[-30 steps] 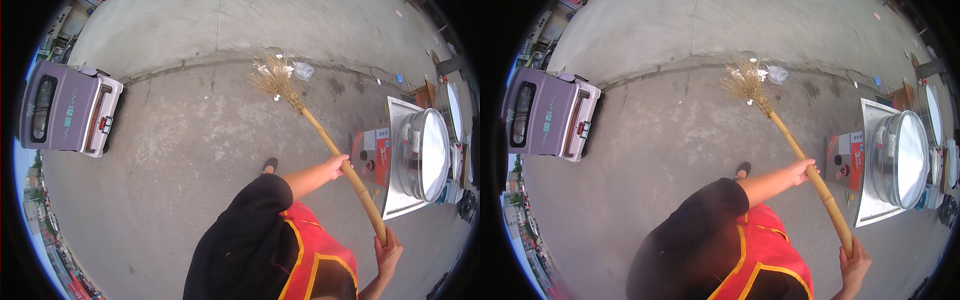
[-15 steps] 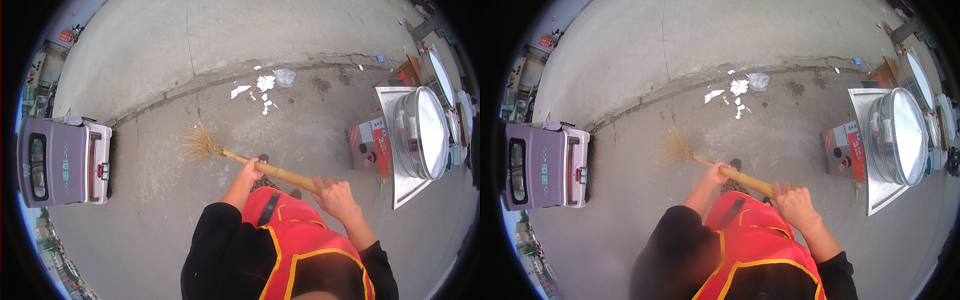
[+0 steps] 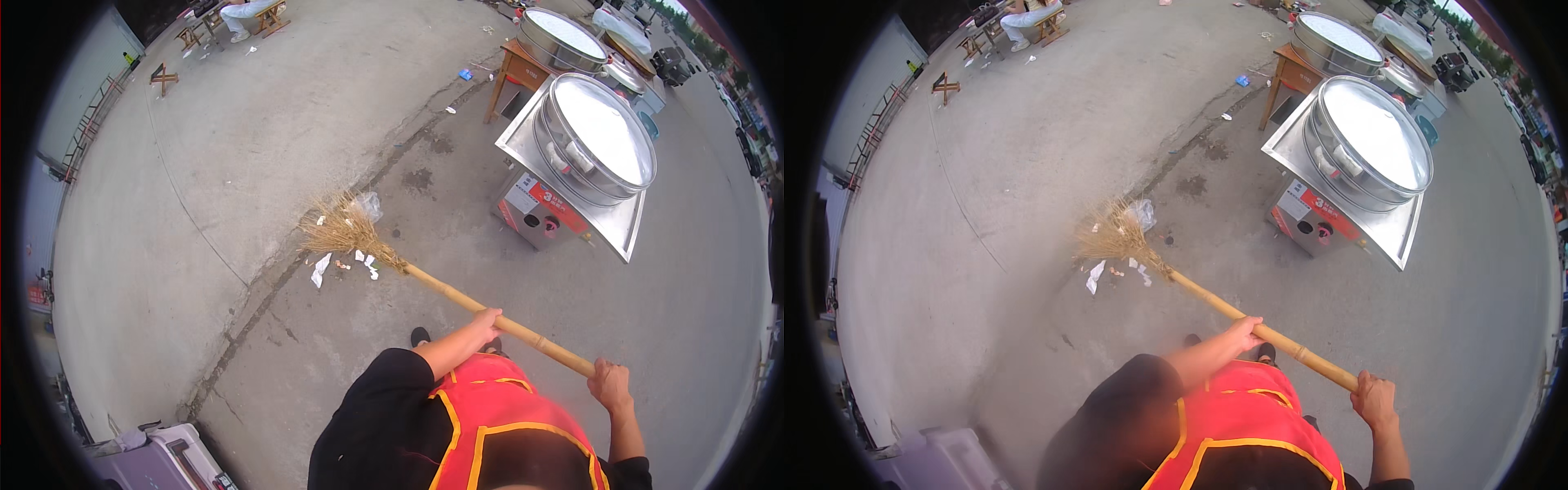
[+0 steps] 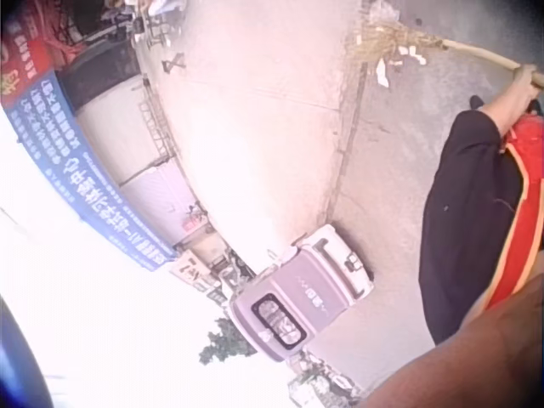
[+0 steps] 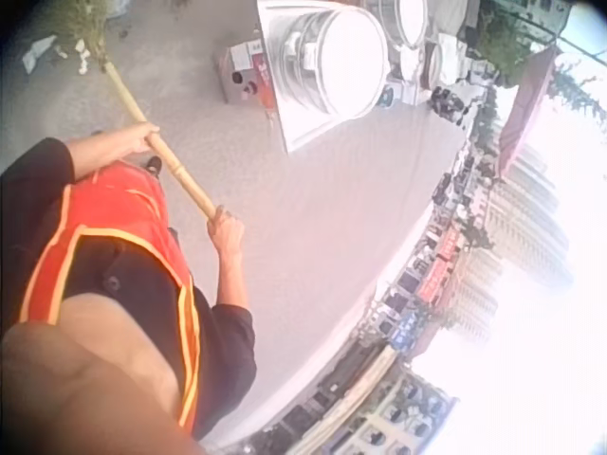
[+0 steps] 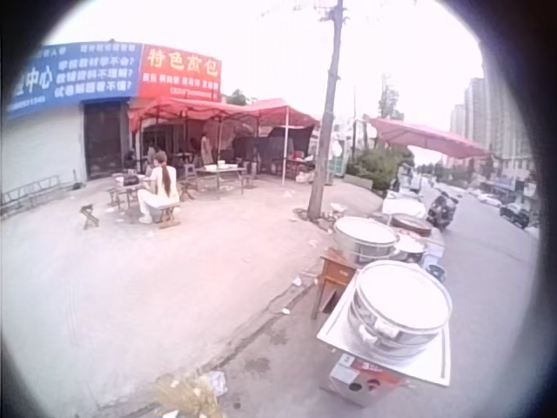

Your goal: Sweep debris and trash from an outdoor street and sidewalk area into a pile.

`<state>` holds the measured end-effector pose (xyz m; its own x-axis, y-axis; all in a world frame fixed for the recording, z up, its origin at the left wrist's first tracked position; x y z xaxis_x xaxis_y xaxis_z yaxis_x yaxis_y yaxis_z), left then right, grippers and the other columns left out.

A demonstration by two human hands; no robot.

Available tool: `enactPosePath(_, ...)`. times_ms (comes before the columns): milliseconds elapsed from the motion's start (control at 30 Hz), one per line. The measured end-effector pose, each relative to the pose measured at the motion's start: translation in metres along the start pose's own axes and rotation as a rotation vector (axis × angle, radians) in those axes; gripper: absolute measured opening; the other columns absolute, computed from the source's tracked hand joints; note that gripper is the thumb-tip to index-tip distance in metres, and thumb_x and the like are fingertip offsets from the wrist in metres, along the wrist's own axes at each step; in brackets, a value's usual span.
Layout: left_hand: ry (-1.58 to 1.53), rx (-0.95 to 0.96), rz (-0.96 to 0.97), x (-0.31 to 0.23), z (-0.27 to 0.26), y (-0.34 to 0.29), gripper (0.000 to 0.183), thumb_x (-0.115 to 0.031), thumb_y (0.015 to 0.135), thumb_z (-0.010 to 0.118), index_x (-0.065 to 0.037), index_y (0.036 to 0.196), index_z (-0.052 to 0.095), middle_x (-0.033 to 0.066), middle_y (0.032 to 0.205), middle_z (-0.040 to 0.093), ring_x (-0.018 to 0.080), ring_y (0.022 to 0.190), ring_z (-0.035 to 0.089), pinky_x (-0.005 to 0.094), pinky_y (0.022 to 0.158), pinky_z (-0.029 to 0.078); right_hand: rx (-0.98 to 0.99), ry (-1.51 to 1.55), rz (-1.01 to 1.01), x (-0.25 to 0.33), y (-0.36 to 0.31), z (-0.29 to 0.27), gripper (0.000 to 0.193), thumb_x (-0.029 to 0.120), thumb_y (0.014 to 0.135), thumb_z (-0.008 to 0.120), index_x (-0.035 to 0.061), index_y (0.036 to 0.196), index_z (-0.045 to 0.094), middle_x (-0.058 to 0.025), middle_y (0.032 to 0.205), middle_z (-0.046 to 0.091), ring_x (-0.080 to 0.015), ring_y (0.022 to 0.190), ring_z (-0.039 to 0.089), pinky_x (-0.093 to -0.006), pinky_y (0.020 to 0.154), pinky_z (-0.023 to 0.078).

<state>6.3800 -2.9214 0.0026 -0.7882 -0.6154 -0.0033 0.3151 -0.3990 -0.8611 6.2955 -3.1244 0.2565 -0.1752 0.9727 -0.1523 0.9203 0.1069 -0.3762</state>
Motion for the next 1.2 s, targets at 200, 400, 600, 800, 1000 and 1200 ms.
enactPosePath(200, 0.219, 0.044, 0.014, -0.017, 0.039, -0.011, 0.021, -0.013, 0.072, 0.049, -0.003, 0.087, 0.039, 0.0099, 0.081, 0.045, 0.0236, 0.075, 0.048, 0.0381, 0.069, 0.043, 0.130, 0.091, 0.264, 0.020, -0.020, -0.007, 0.022, 0.017, 0.053, 0.058, 0.0060, 0.065, 0.044, -0.0110, 0.059, 0.052, -0.0265, 0.055, 0.052, -0.0346, 0.052, 0.039)
enactPosePath(400, -0.205, 0.097, -0.107, -0.118, 0.067, -0.012, 0.017, -0.014, 0.073, 0.048, -0.003, 0.081, 0.038, 0.0077, 0.076, 0.043, 0.0211, 0.072, 0.048, 0.0372, 0.068, 0.043, -0.085, 0.057, 0.267, 0.053, 0.033, -0.061, 0.020, 0.015, 0.053, 0.058, 0.0056, 0.062, 0.043, -0.0089, 0.056, 0.050, -0.0264, 0.055, 0.050, -0.0343, 0.051, 0.036)
enactPosePath(600, -0.247, 0.099, -0.049, -0.224, 0.096, 0.005, 0.009, -0.011, 0.076, 0.041, -0.003, 0.079, 0.037, 0.0069, 0.073, 0.042, 0.0188, 0.065, 0.046, 0.0344, 0.065, 0.042, -0.188, 0.028, 0.121, 0.046, 0.158, -0.143, 0.020, 0.014, 0.052, 0.058, 0.0057, 0.062, 0.043, -0.0081, 0.055, 0.050, -0.0255, 0.052, 0.050, -0.0343, 0.049, 0.036)
enactPosePath(800, -0.307, -0.014, 0.063, -0.363, 0.115, -0.008, 0.012, -0.011, 0.075, 0.041, -0.003, 0.082, 0.036, 0.0077, 0.075, 0.042, 0.0188, 0.067, 0.045, 0.0344, 0.064, 0.042, -0.279, 0.083, -0.042, 0.067, 0.290, -0.216, 0.015, 0.012, 0.053, 0.054, 0.0042, 0.056, 0.041, -0.0105, 0.051, 0.048, -0.0270, 0.049, 0.048, -0.0343, 0.046, 0.036)
enactPosePath(1000, -0.343, 0.092, 0.163, -0.480, 0.158, -0.003, 0.011, -0.011, 0.075, 0.043, -0.002, 0.079, 0.037, 0.0076, 0.074, 0.043, 0.0182, 0.066, 0.046, 0.0346, 0.068, 0.041, -0.312, 0.127, -0.100, 0.074, 0.408, -0.263, 0.014, 0.014, 0.055, 0.053, 0.0046, 0.057, 0.042, -0.0098, 0.051, 0.048, -0.0261, 0.048, 0.049, -0.0340, 0.046, 0.037)
enactPosePath(1200, -0.247, 0.042, 0.087, -0.596, 0.206, 0.033, 0.011, -0.012, 0.076, 0.042, -0.003, 0.080, 0.037, 0.0075, 0.075, 0.042, 0.0189, 0.069, 0.045, 0.0352, 0.067, 0.041, -0.348, 0.132, 0.037, 0.095, 0.514, -0.297, 0.016, 0.016, 0.055, 0.056, 0.0057, 0.055, 0.043, -0.0091, 0.051, 0.049, -0.0260, 0.046, 0.049, -0.0335, 0.044, 0.037)
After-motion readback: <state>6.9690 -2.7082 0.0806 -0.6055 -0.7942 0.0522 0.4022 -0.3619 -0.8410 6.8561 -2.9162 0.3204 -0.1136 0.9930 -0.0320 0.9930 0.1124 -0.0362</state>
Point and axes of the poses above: each hand's wrist, its own y-axis towards the middle knuckle, its own z-axis out of the palm, x = y × z, the point moved 1 cm from there along y, towards the middle knuckle
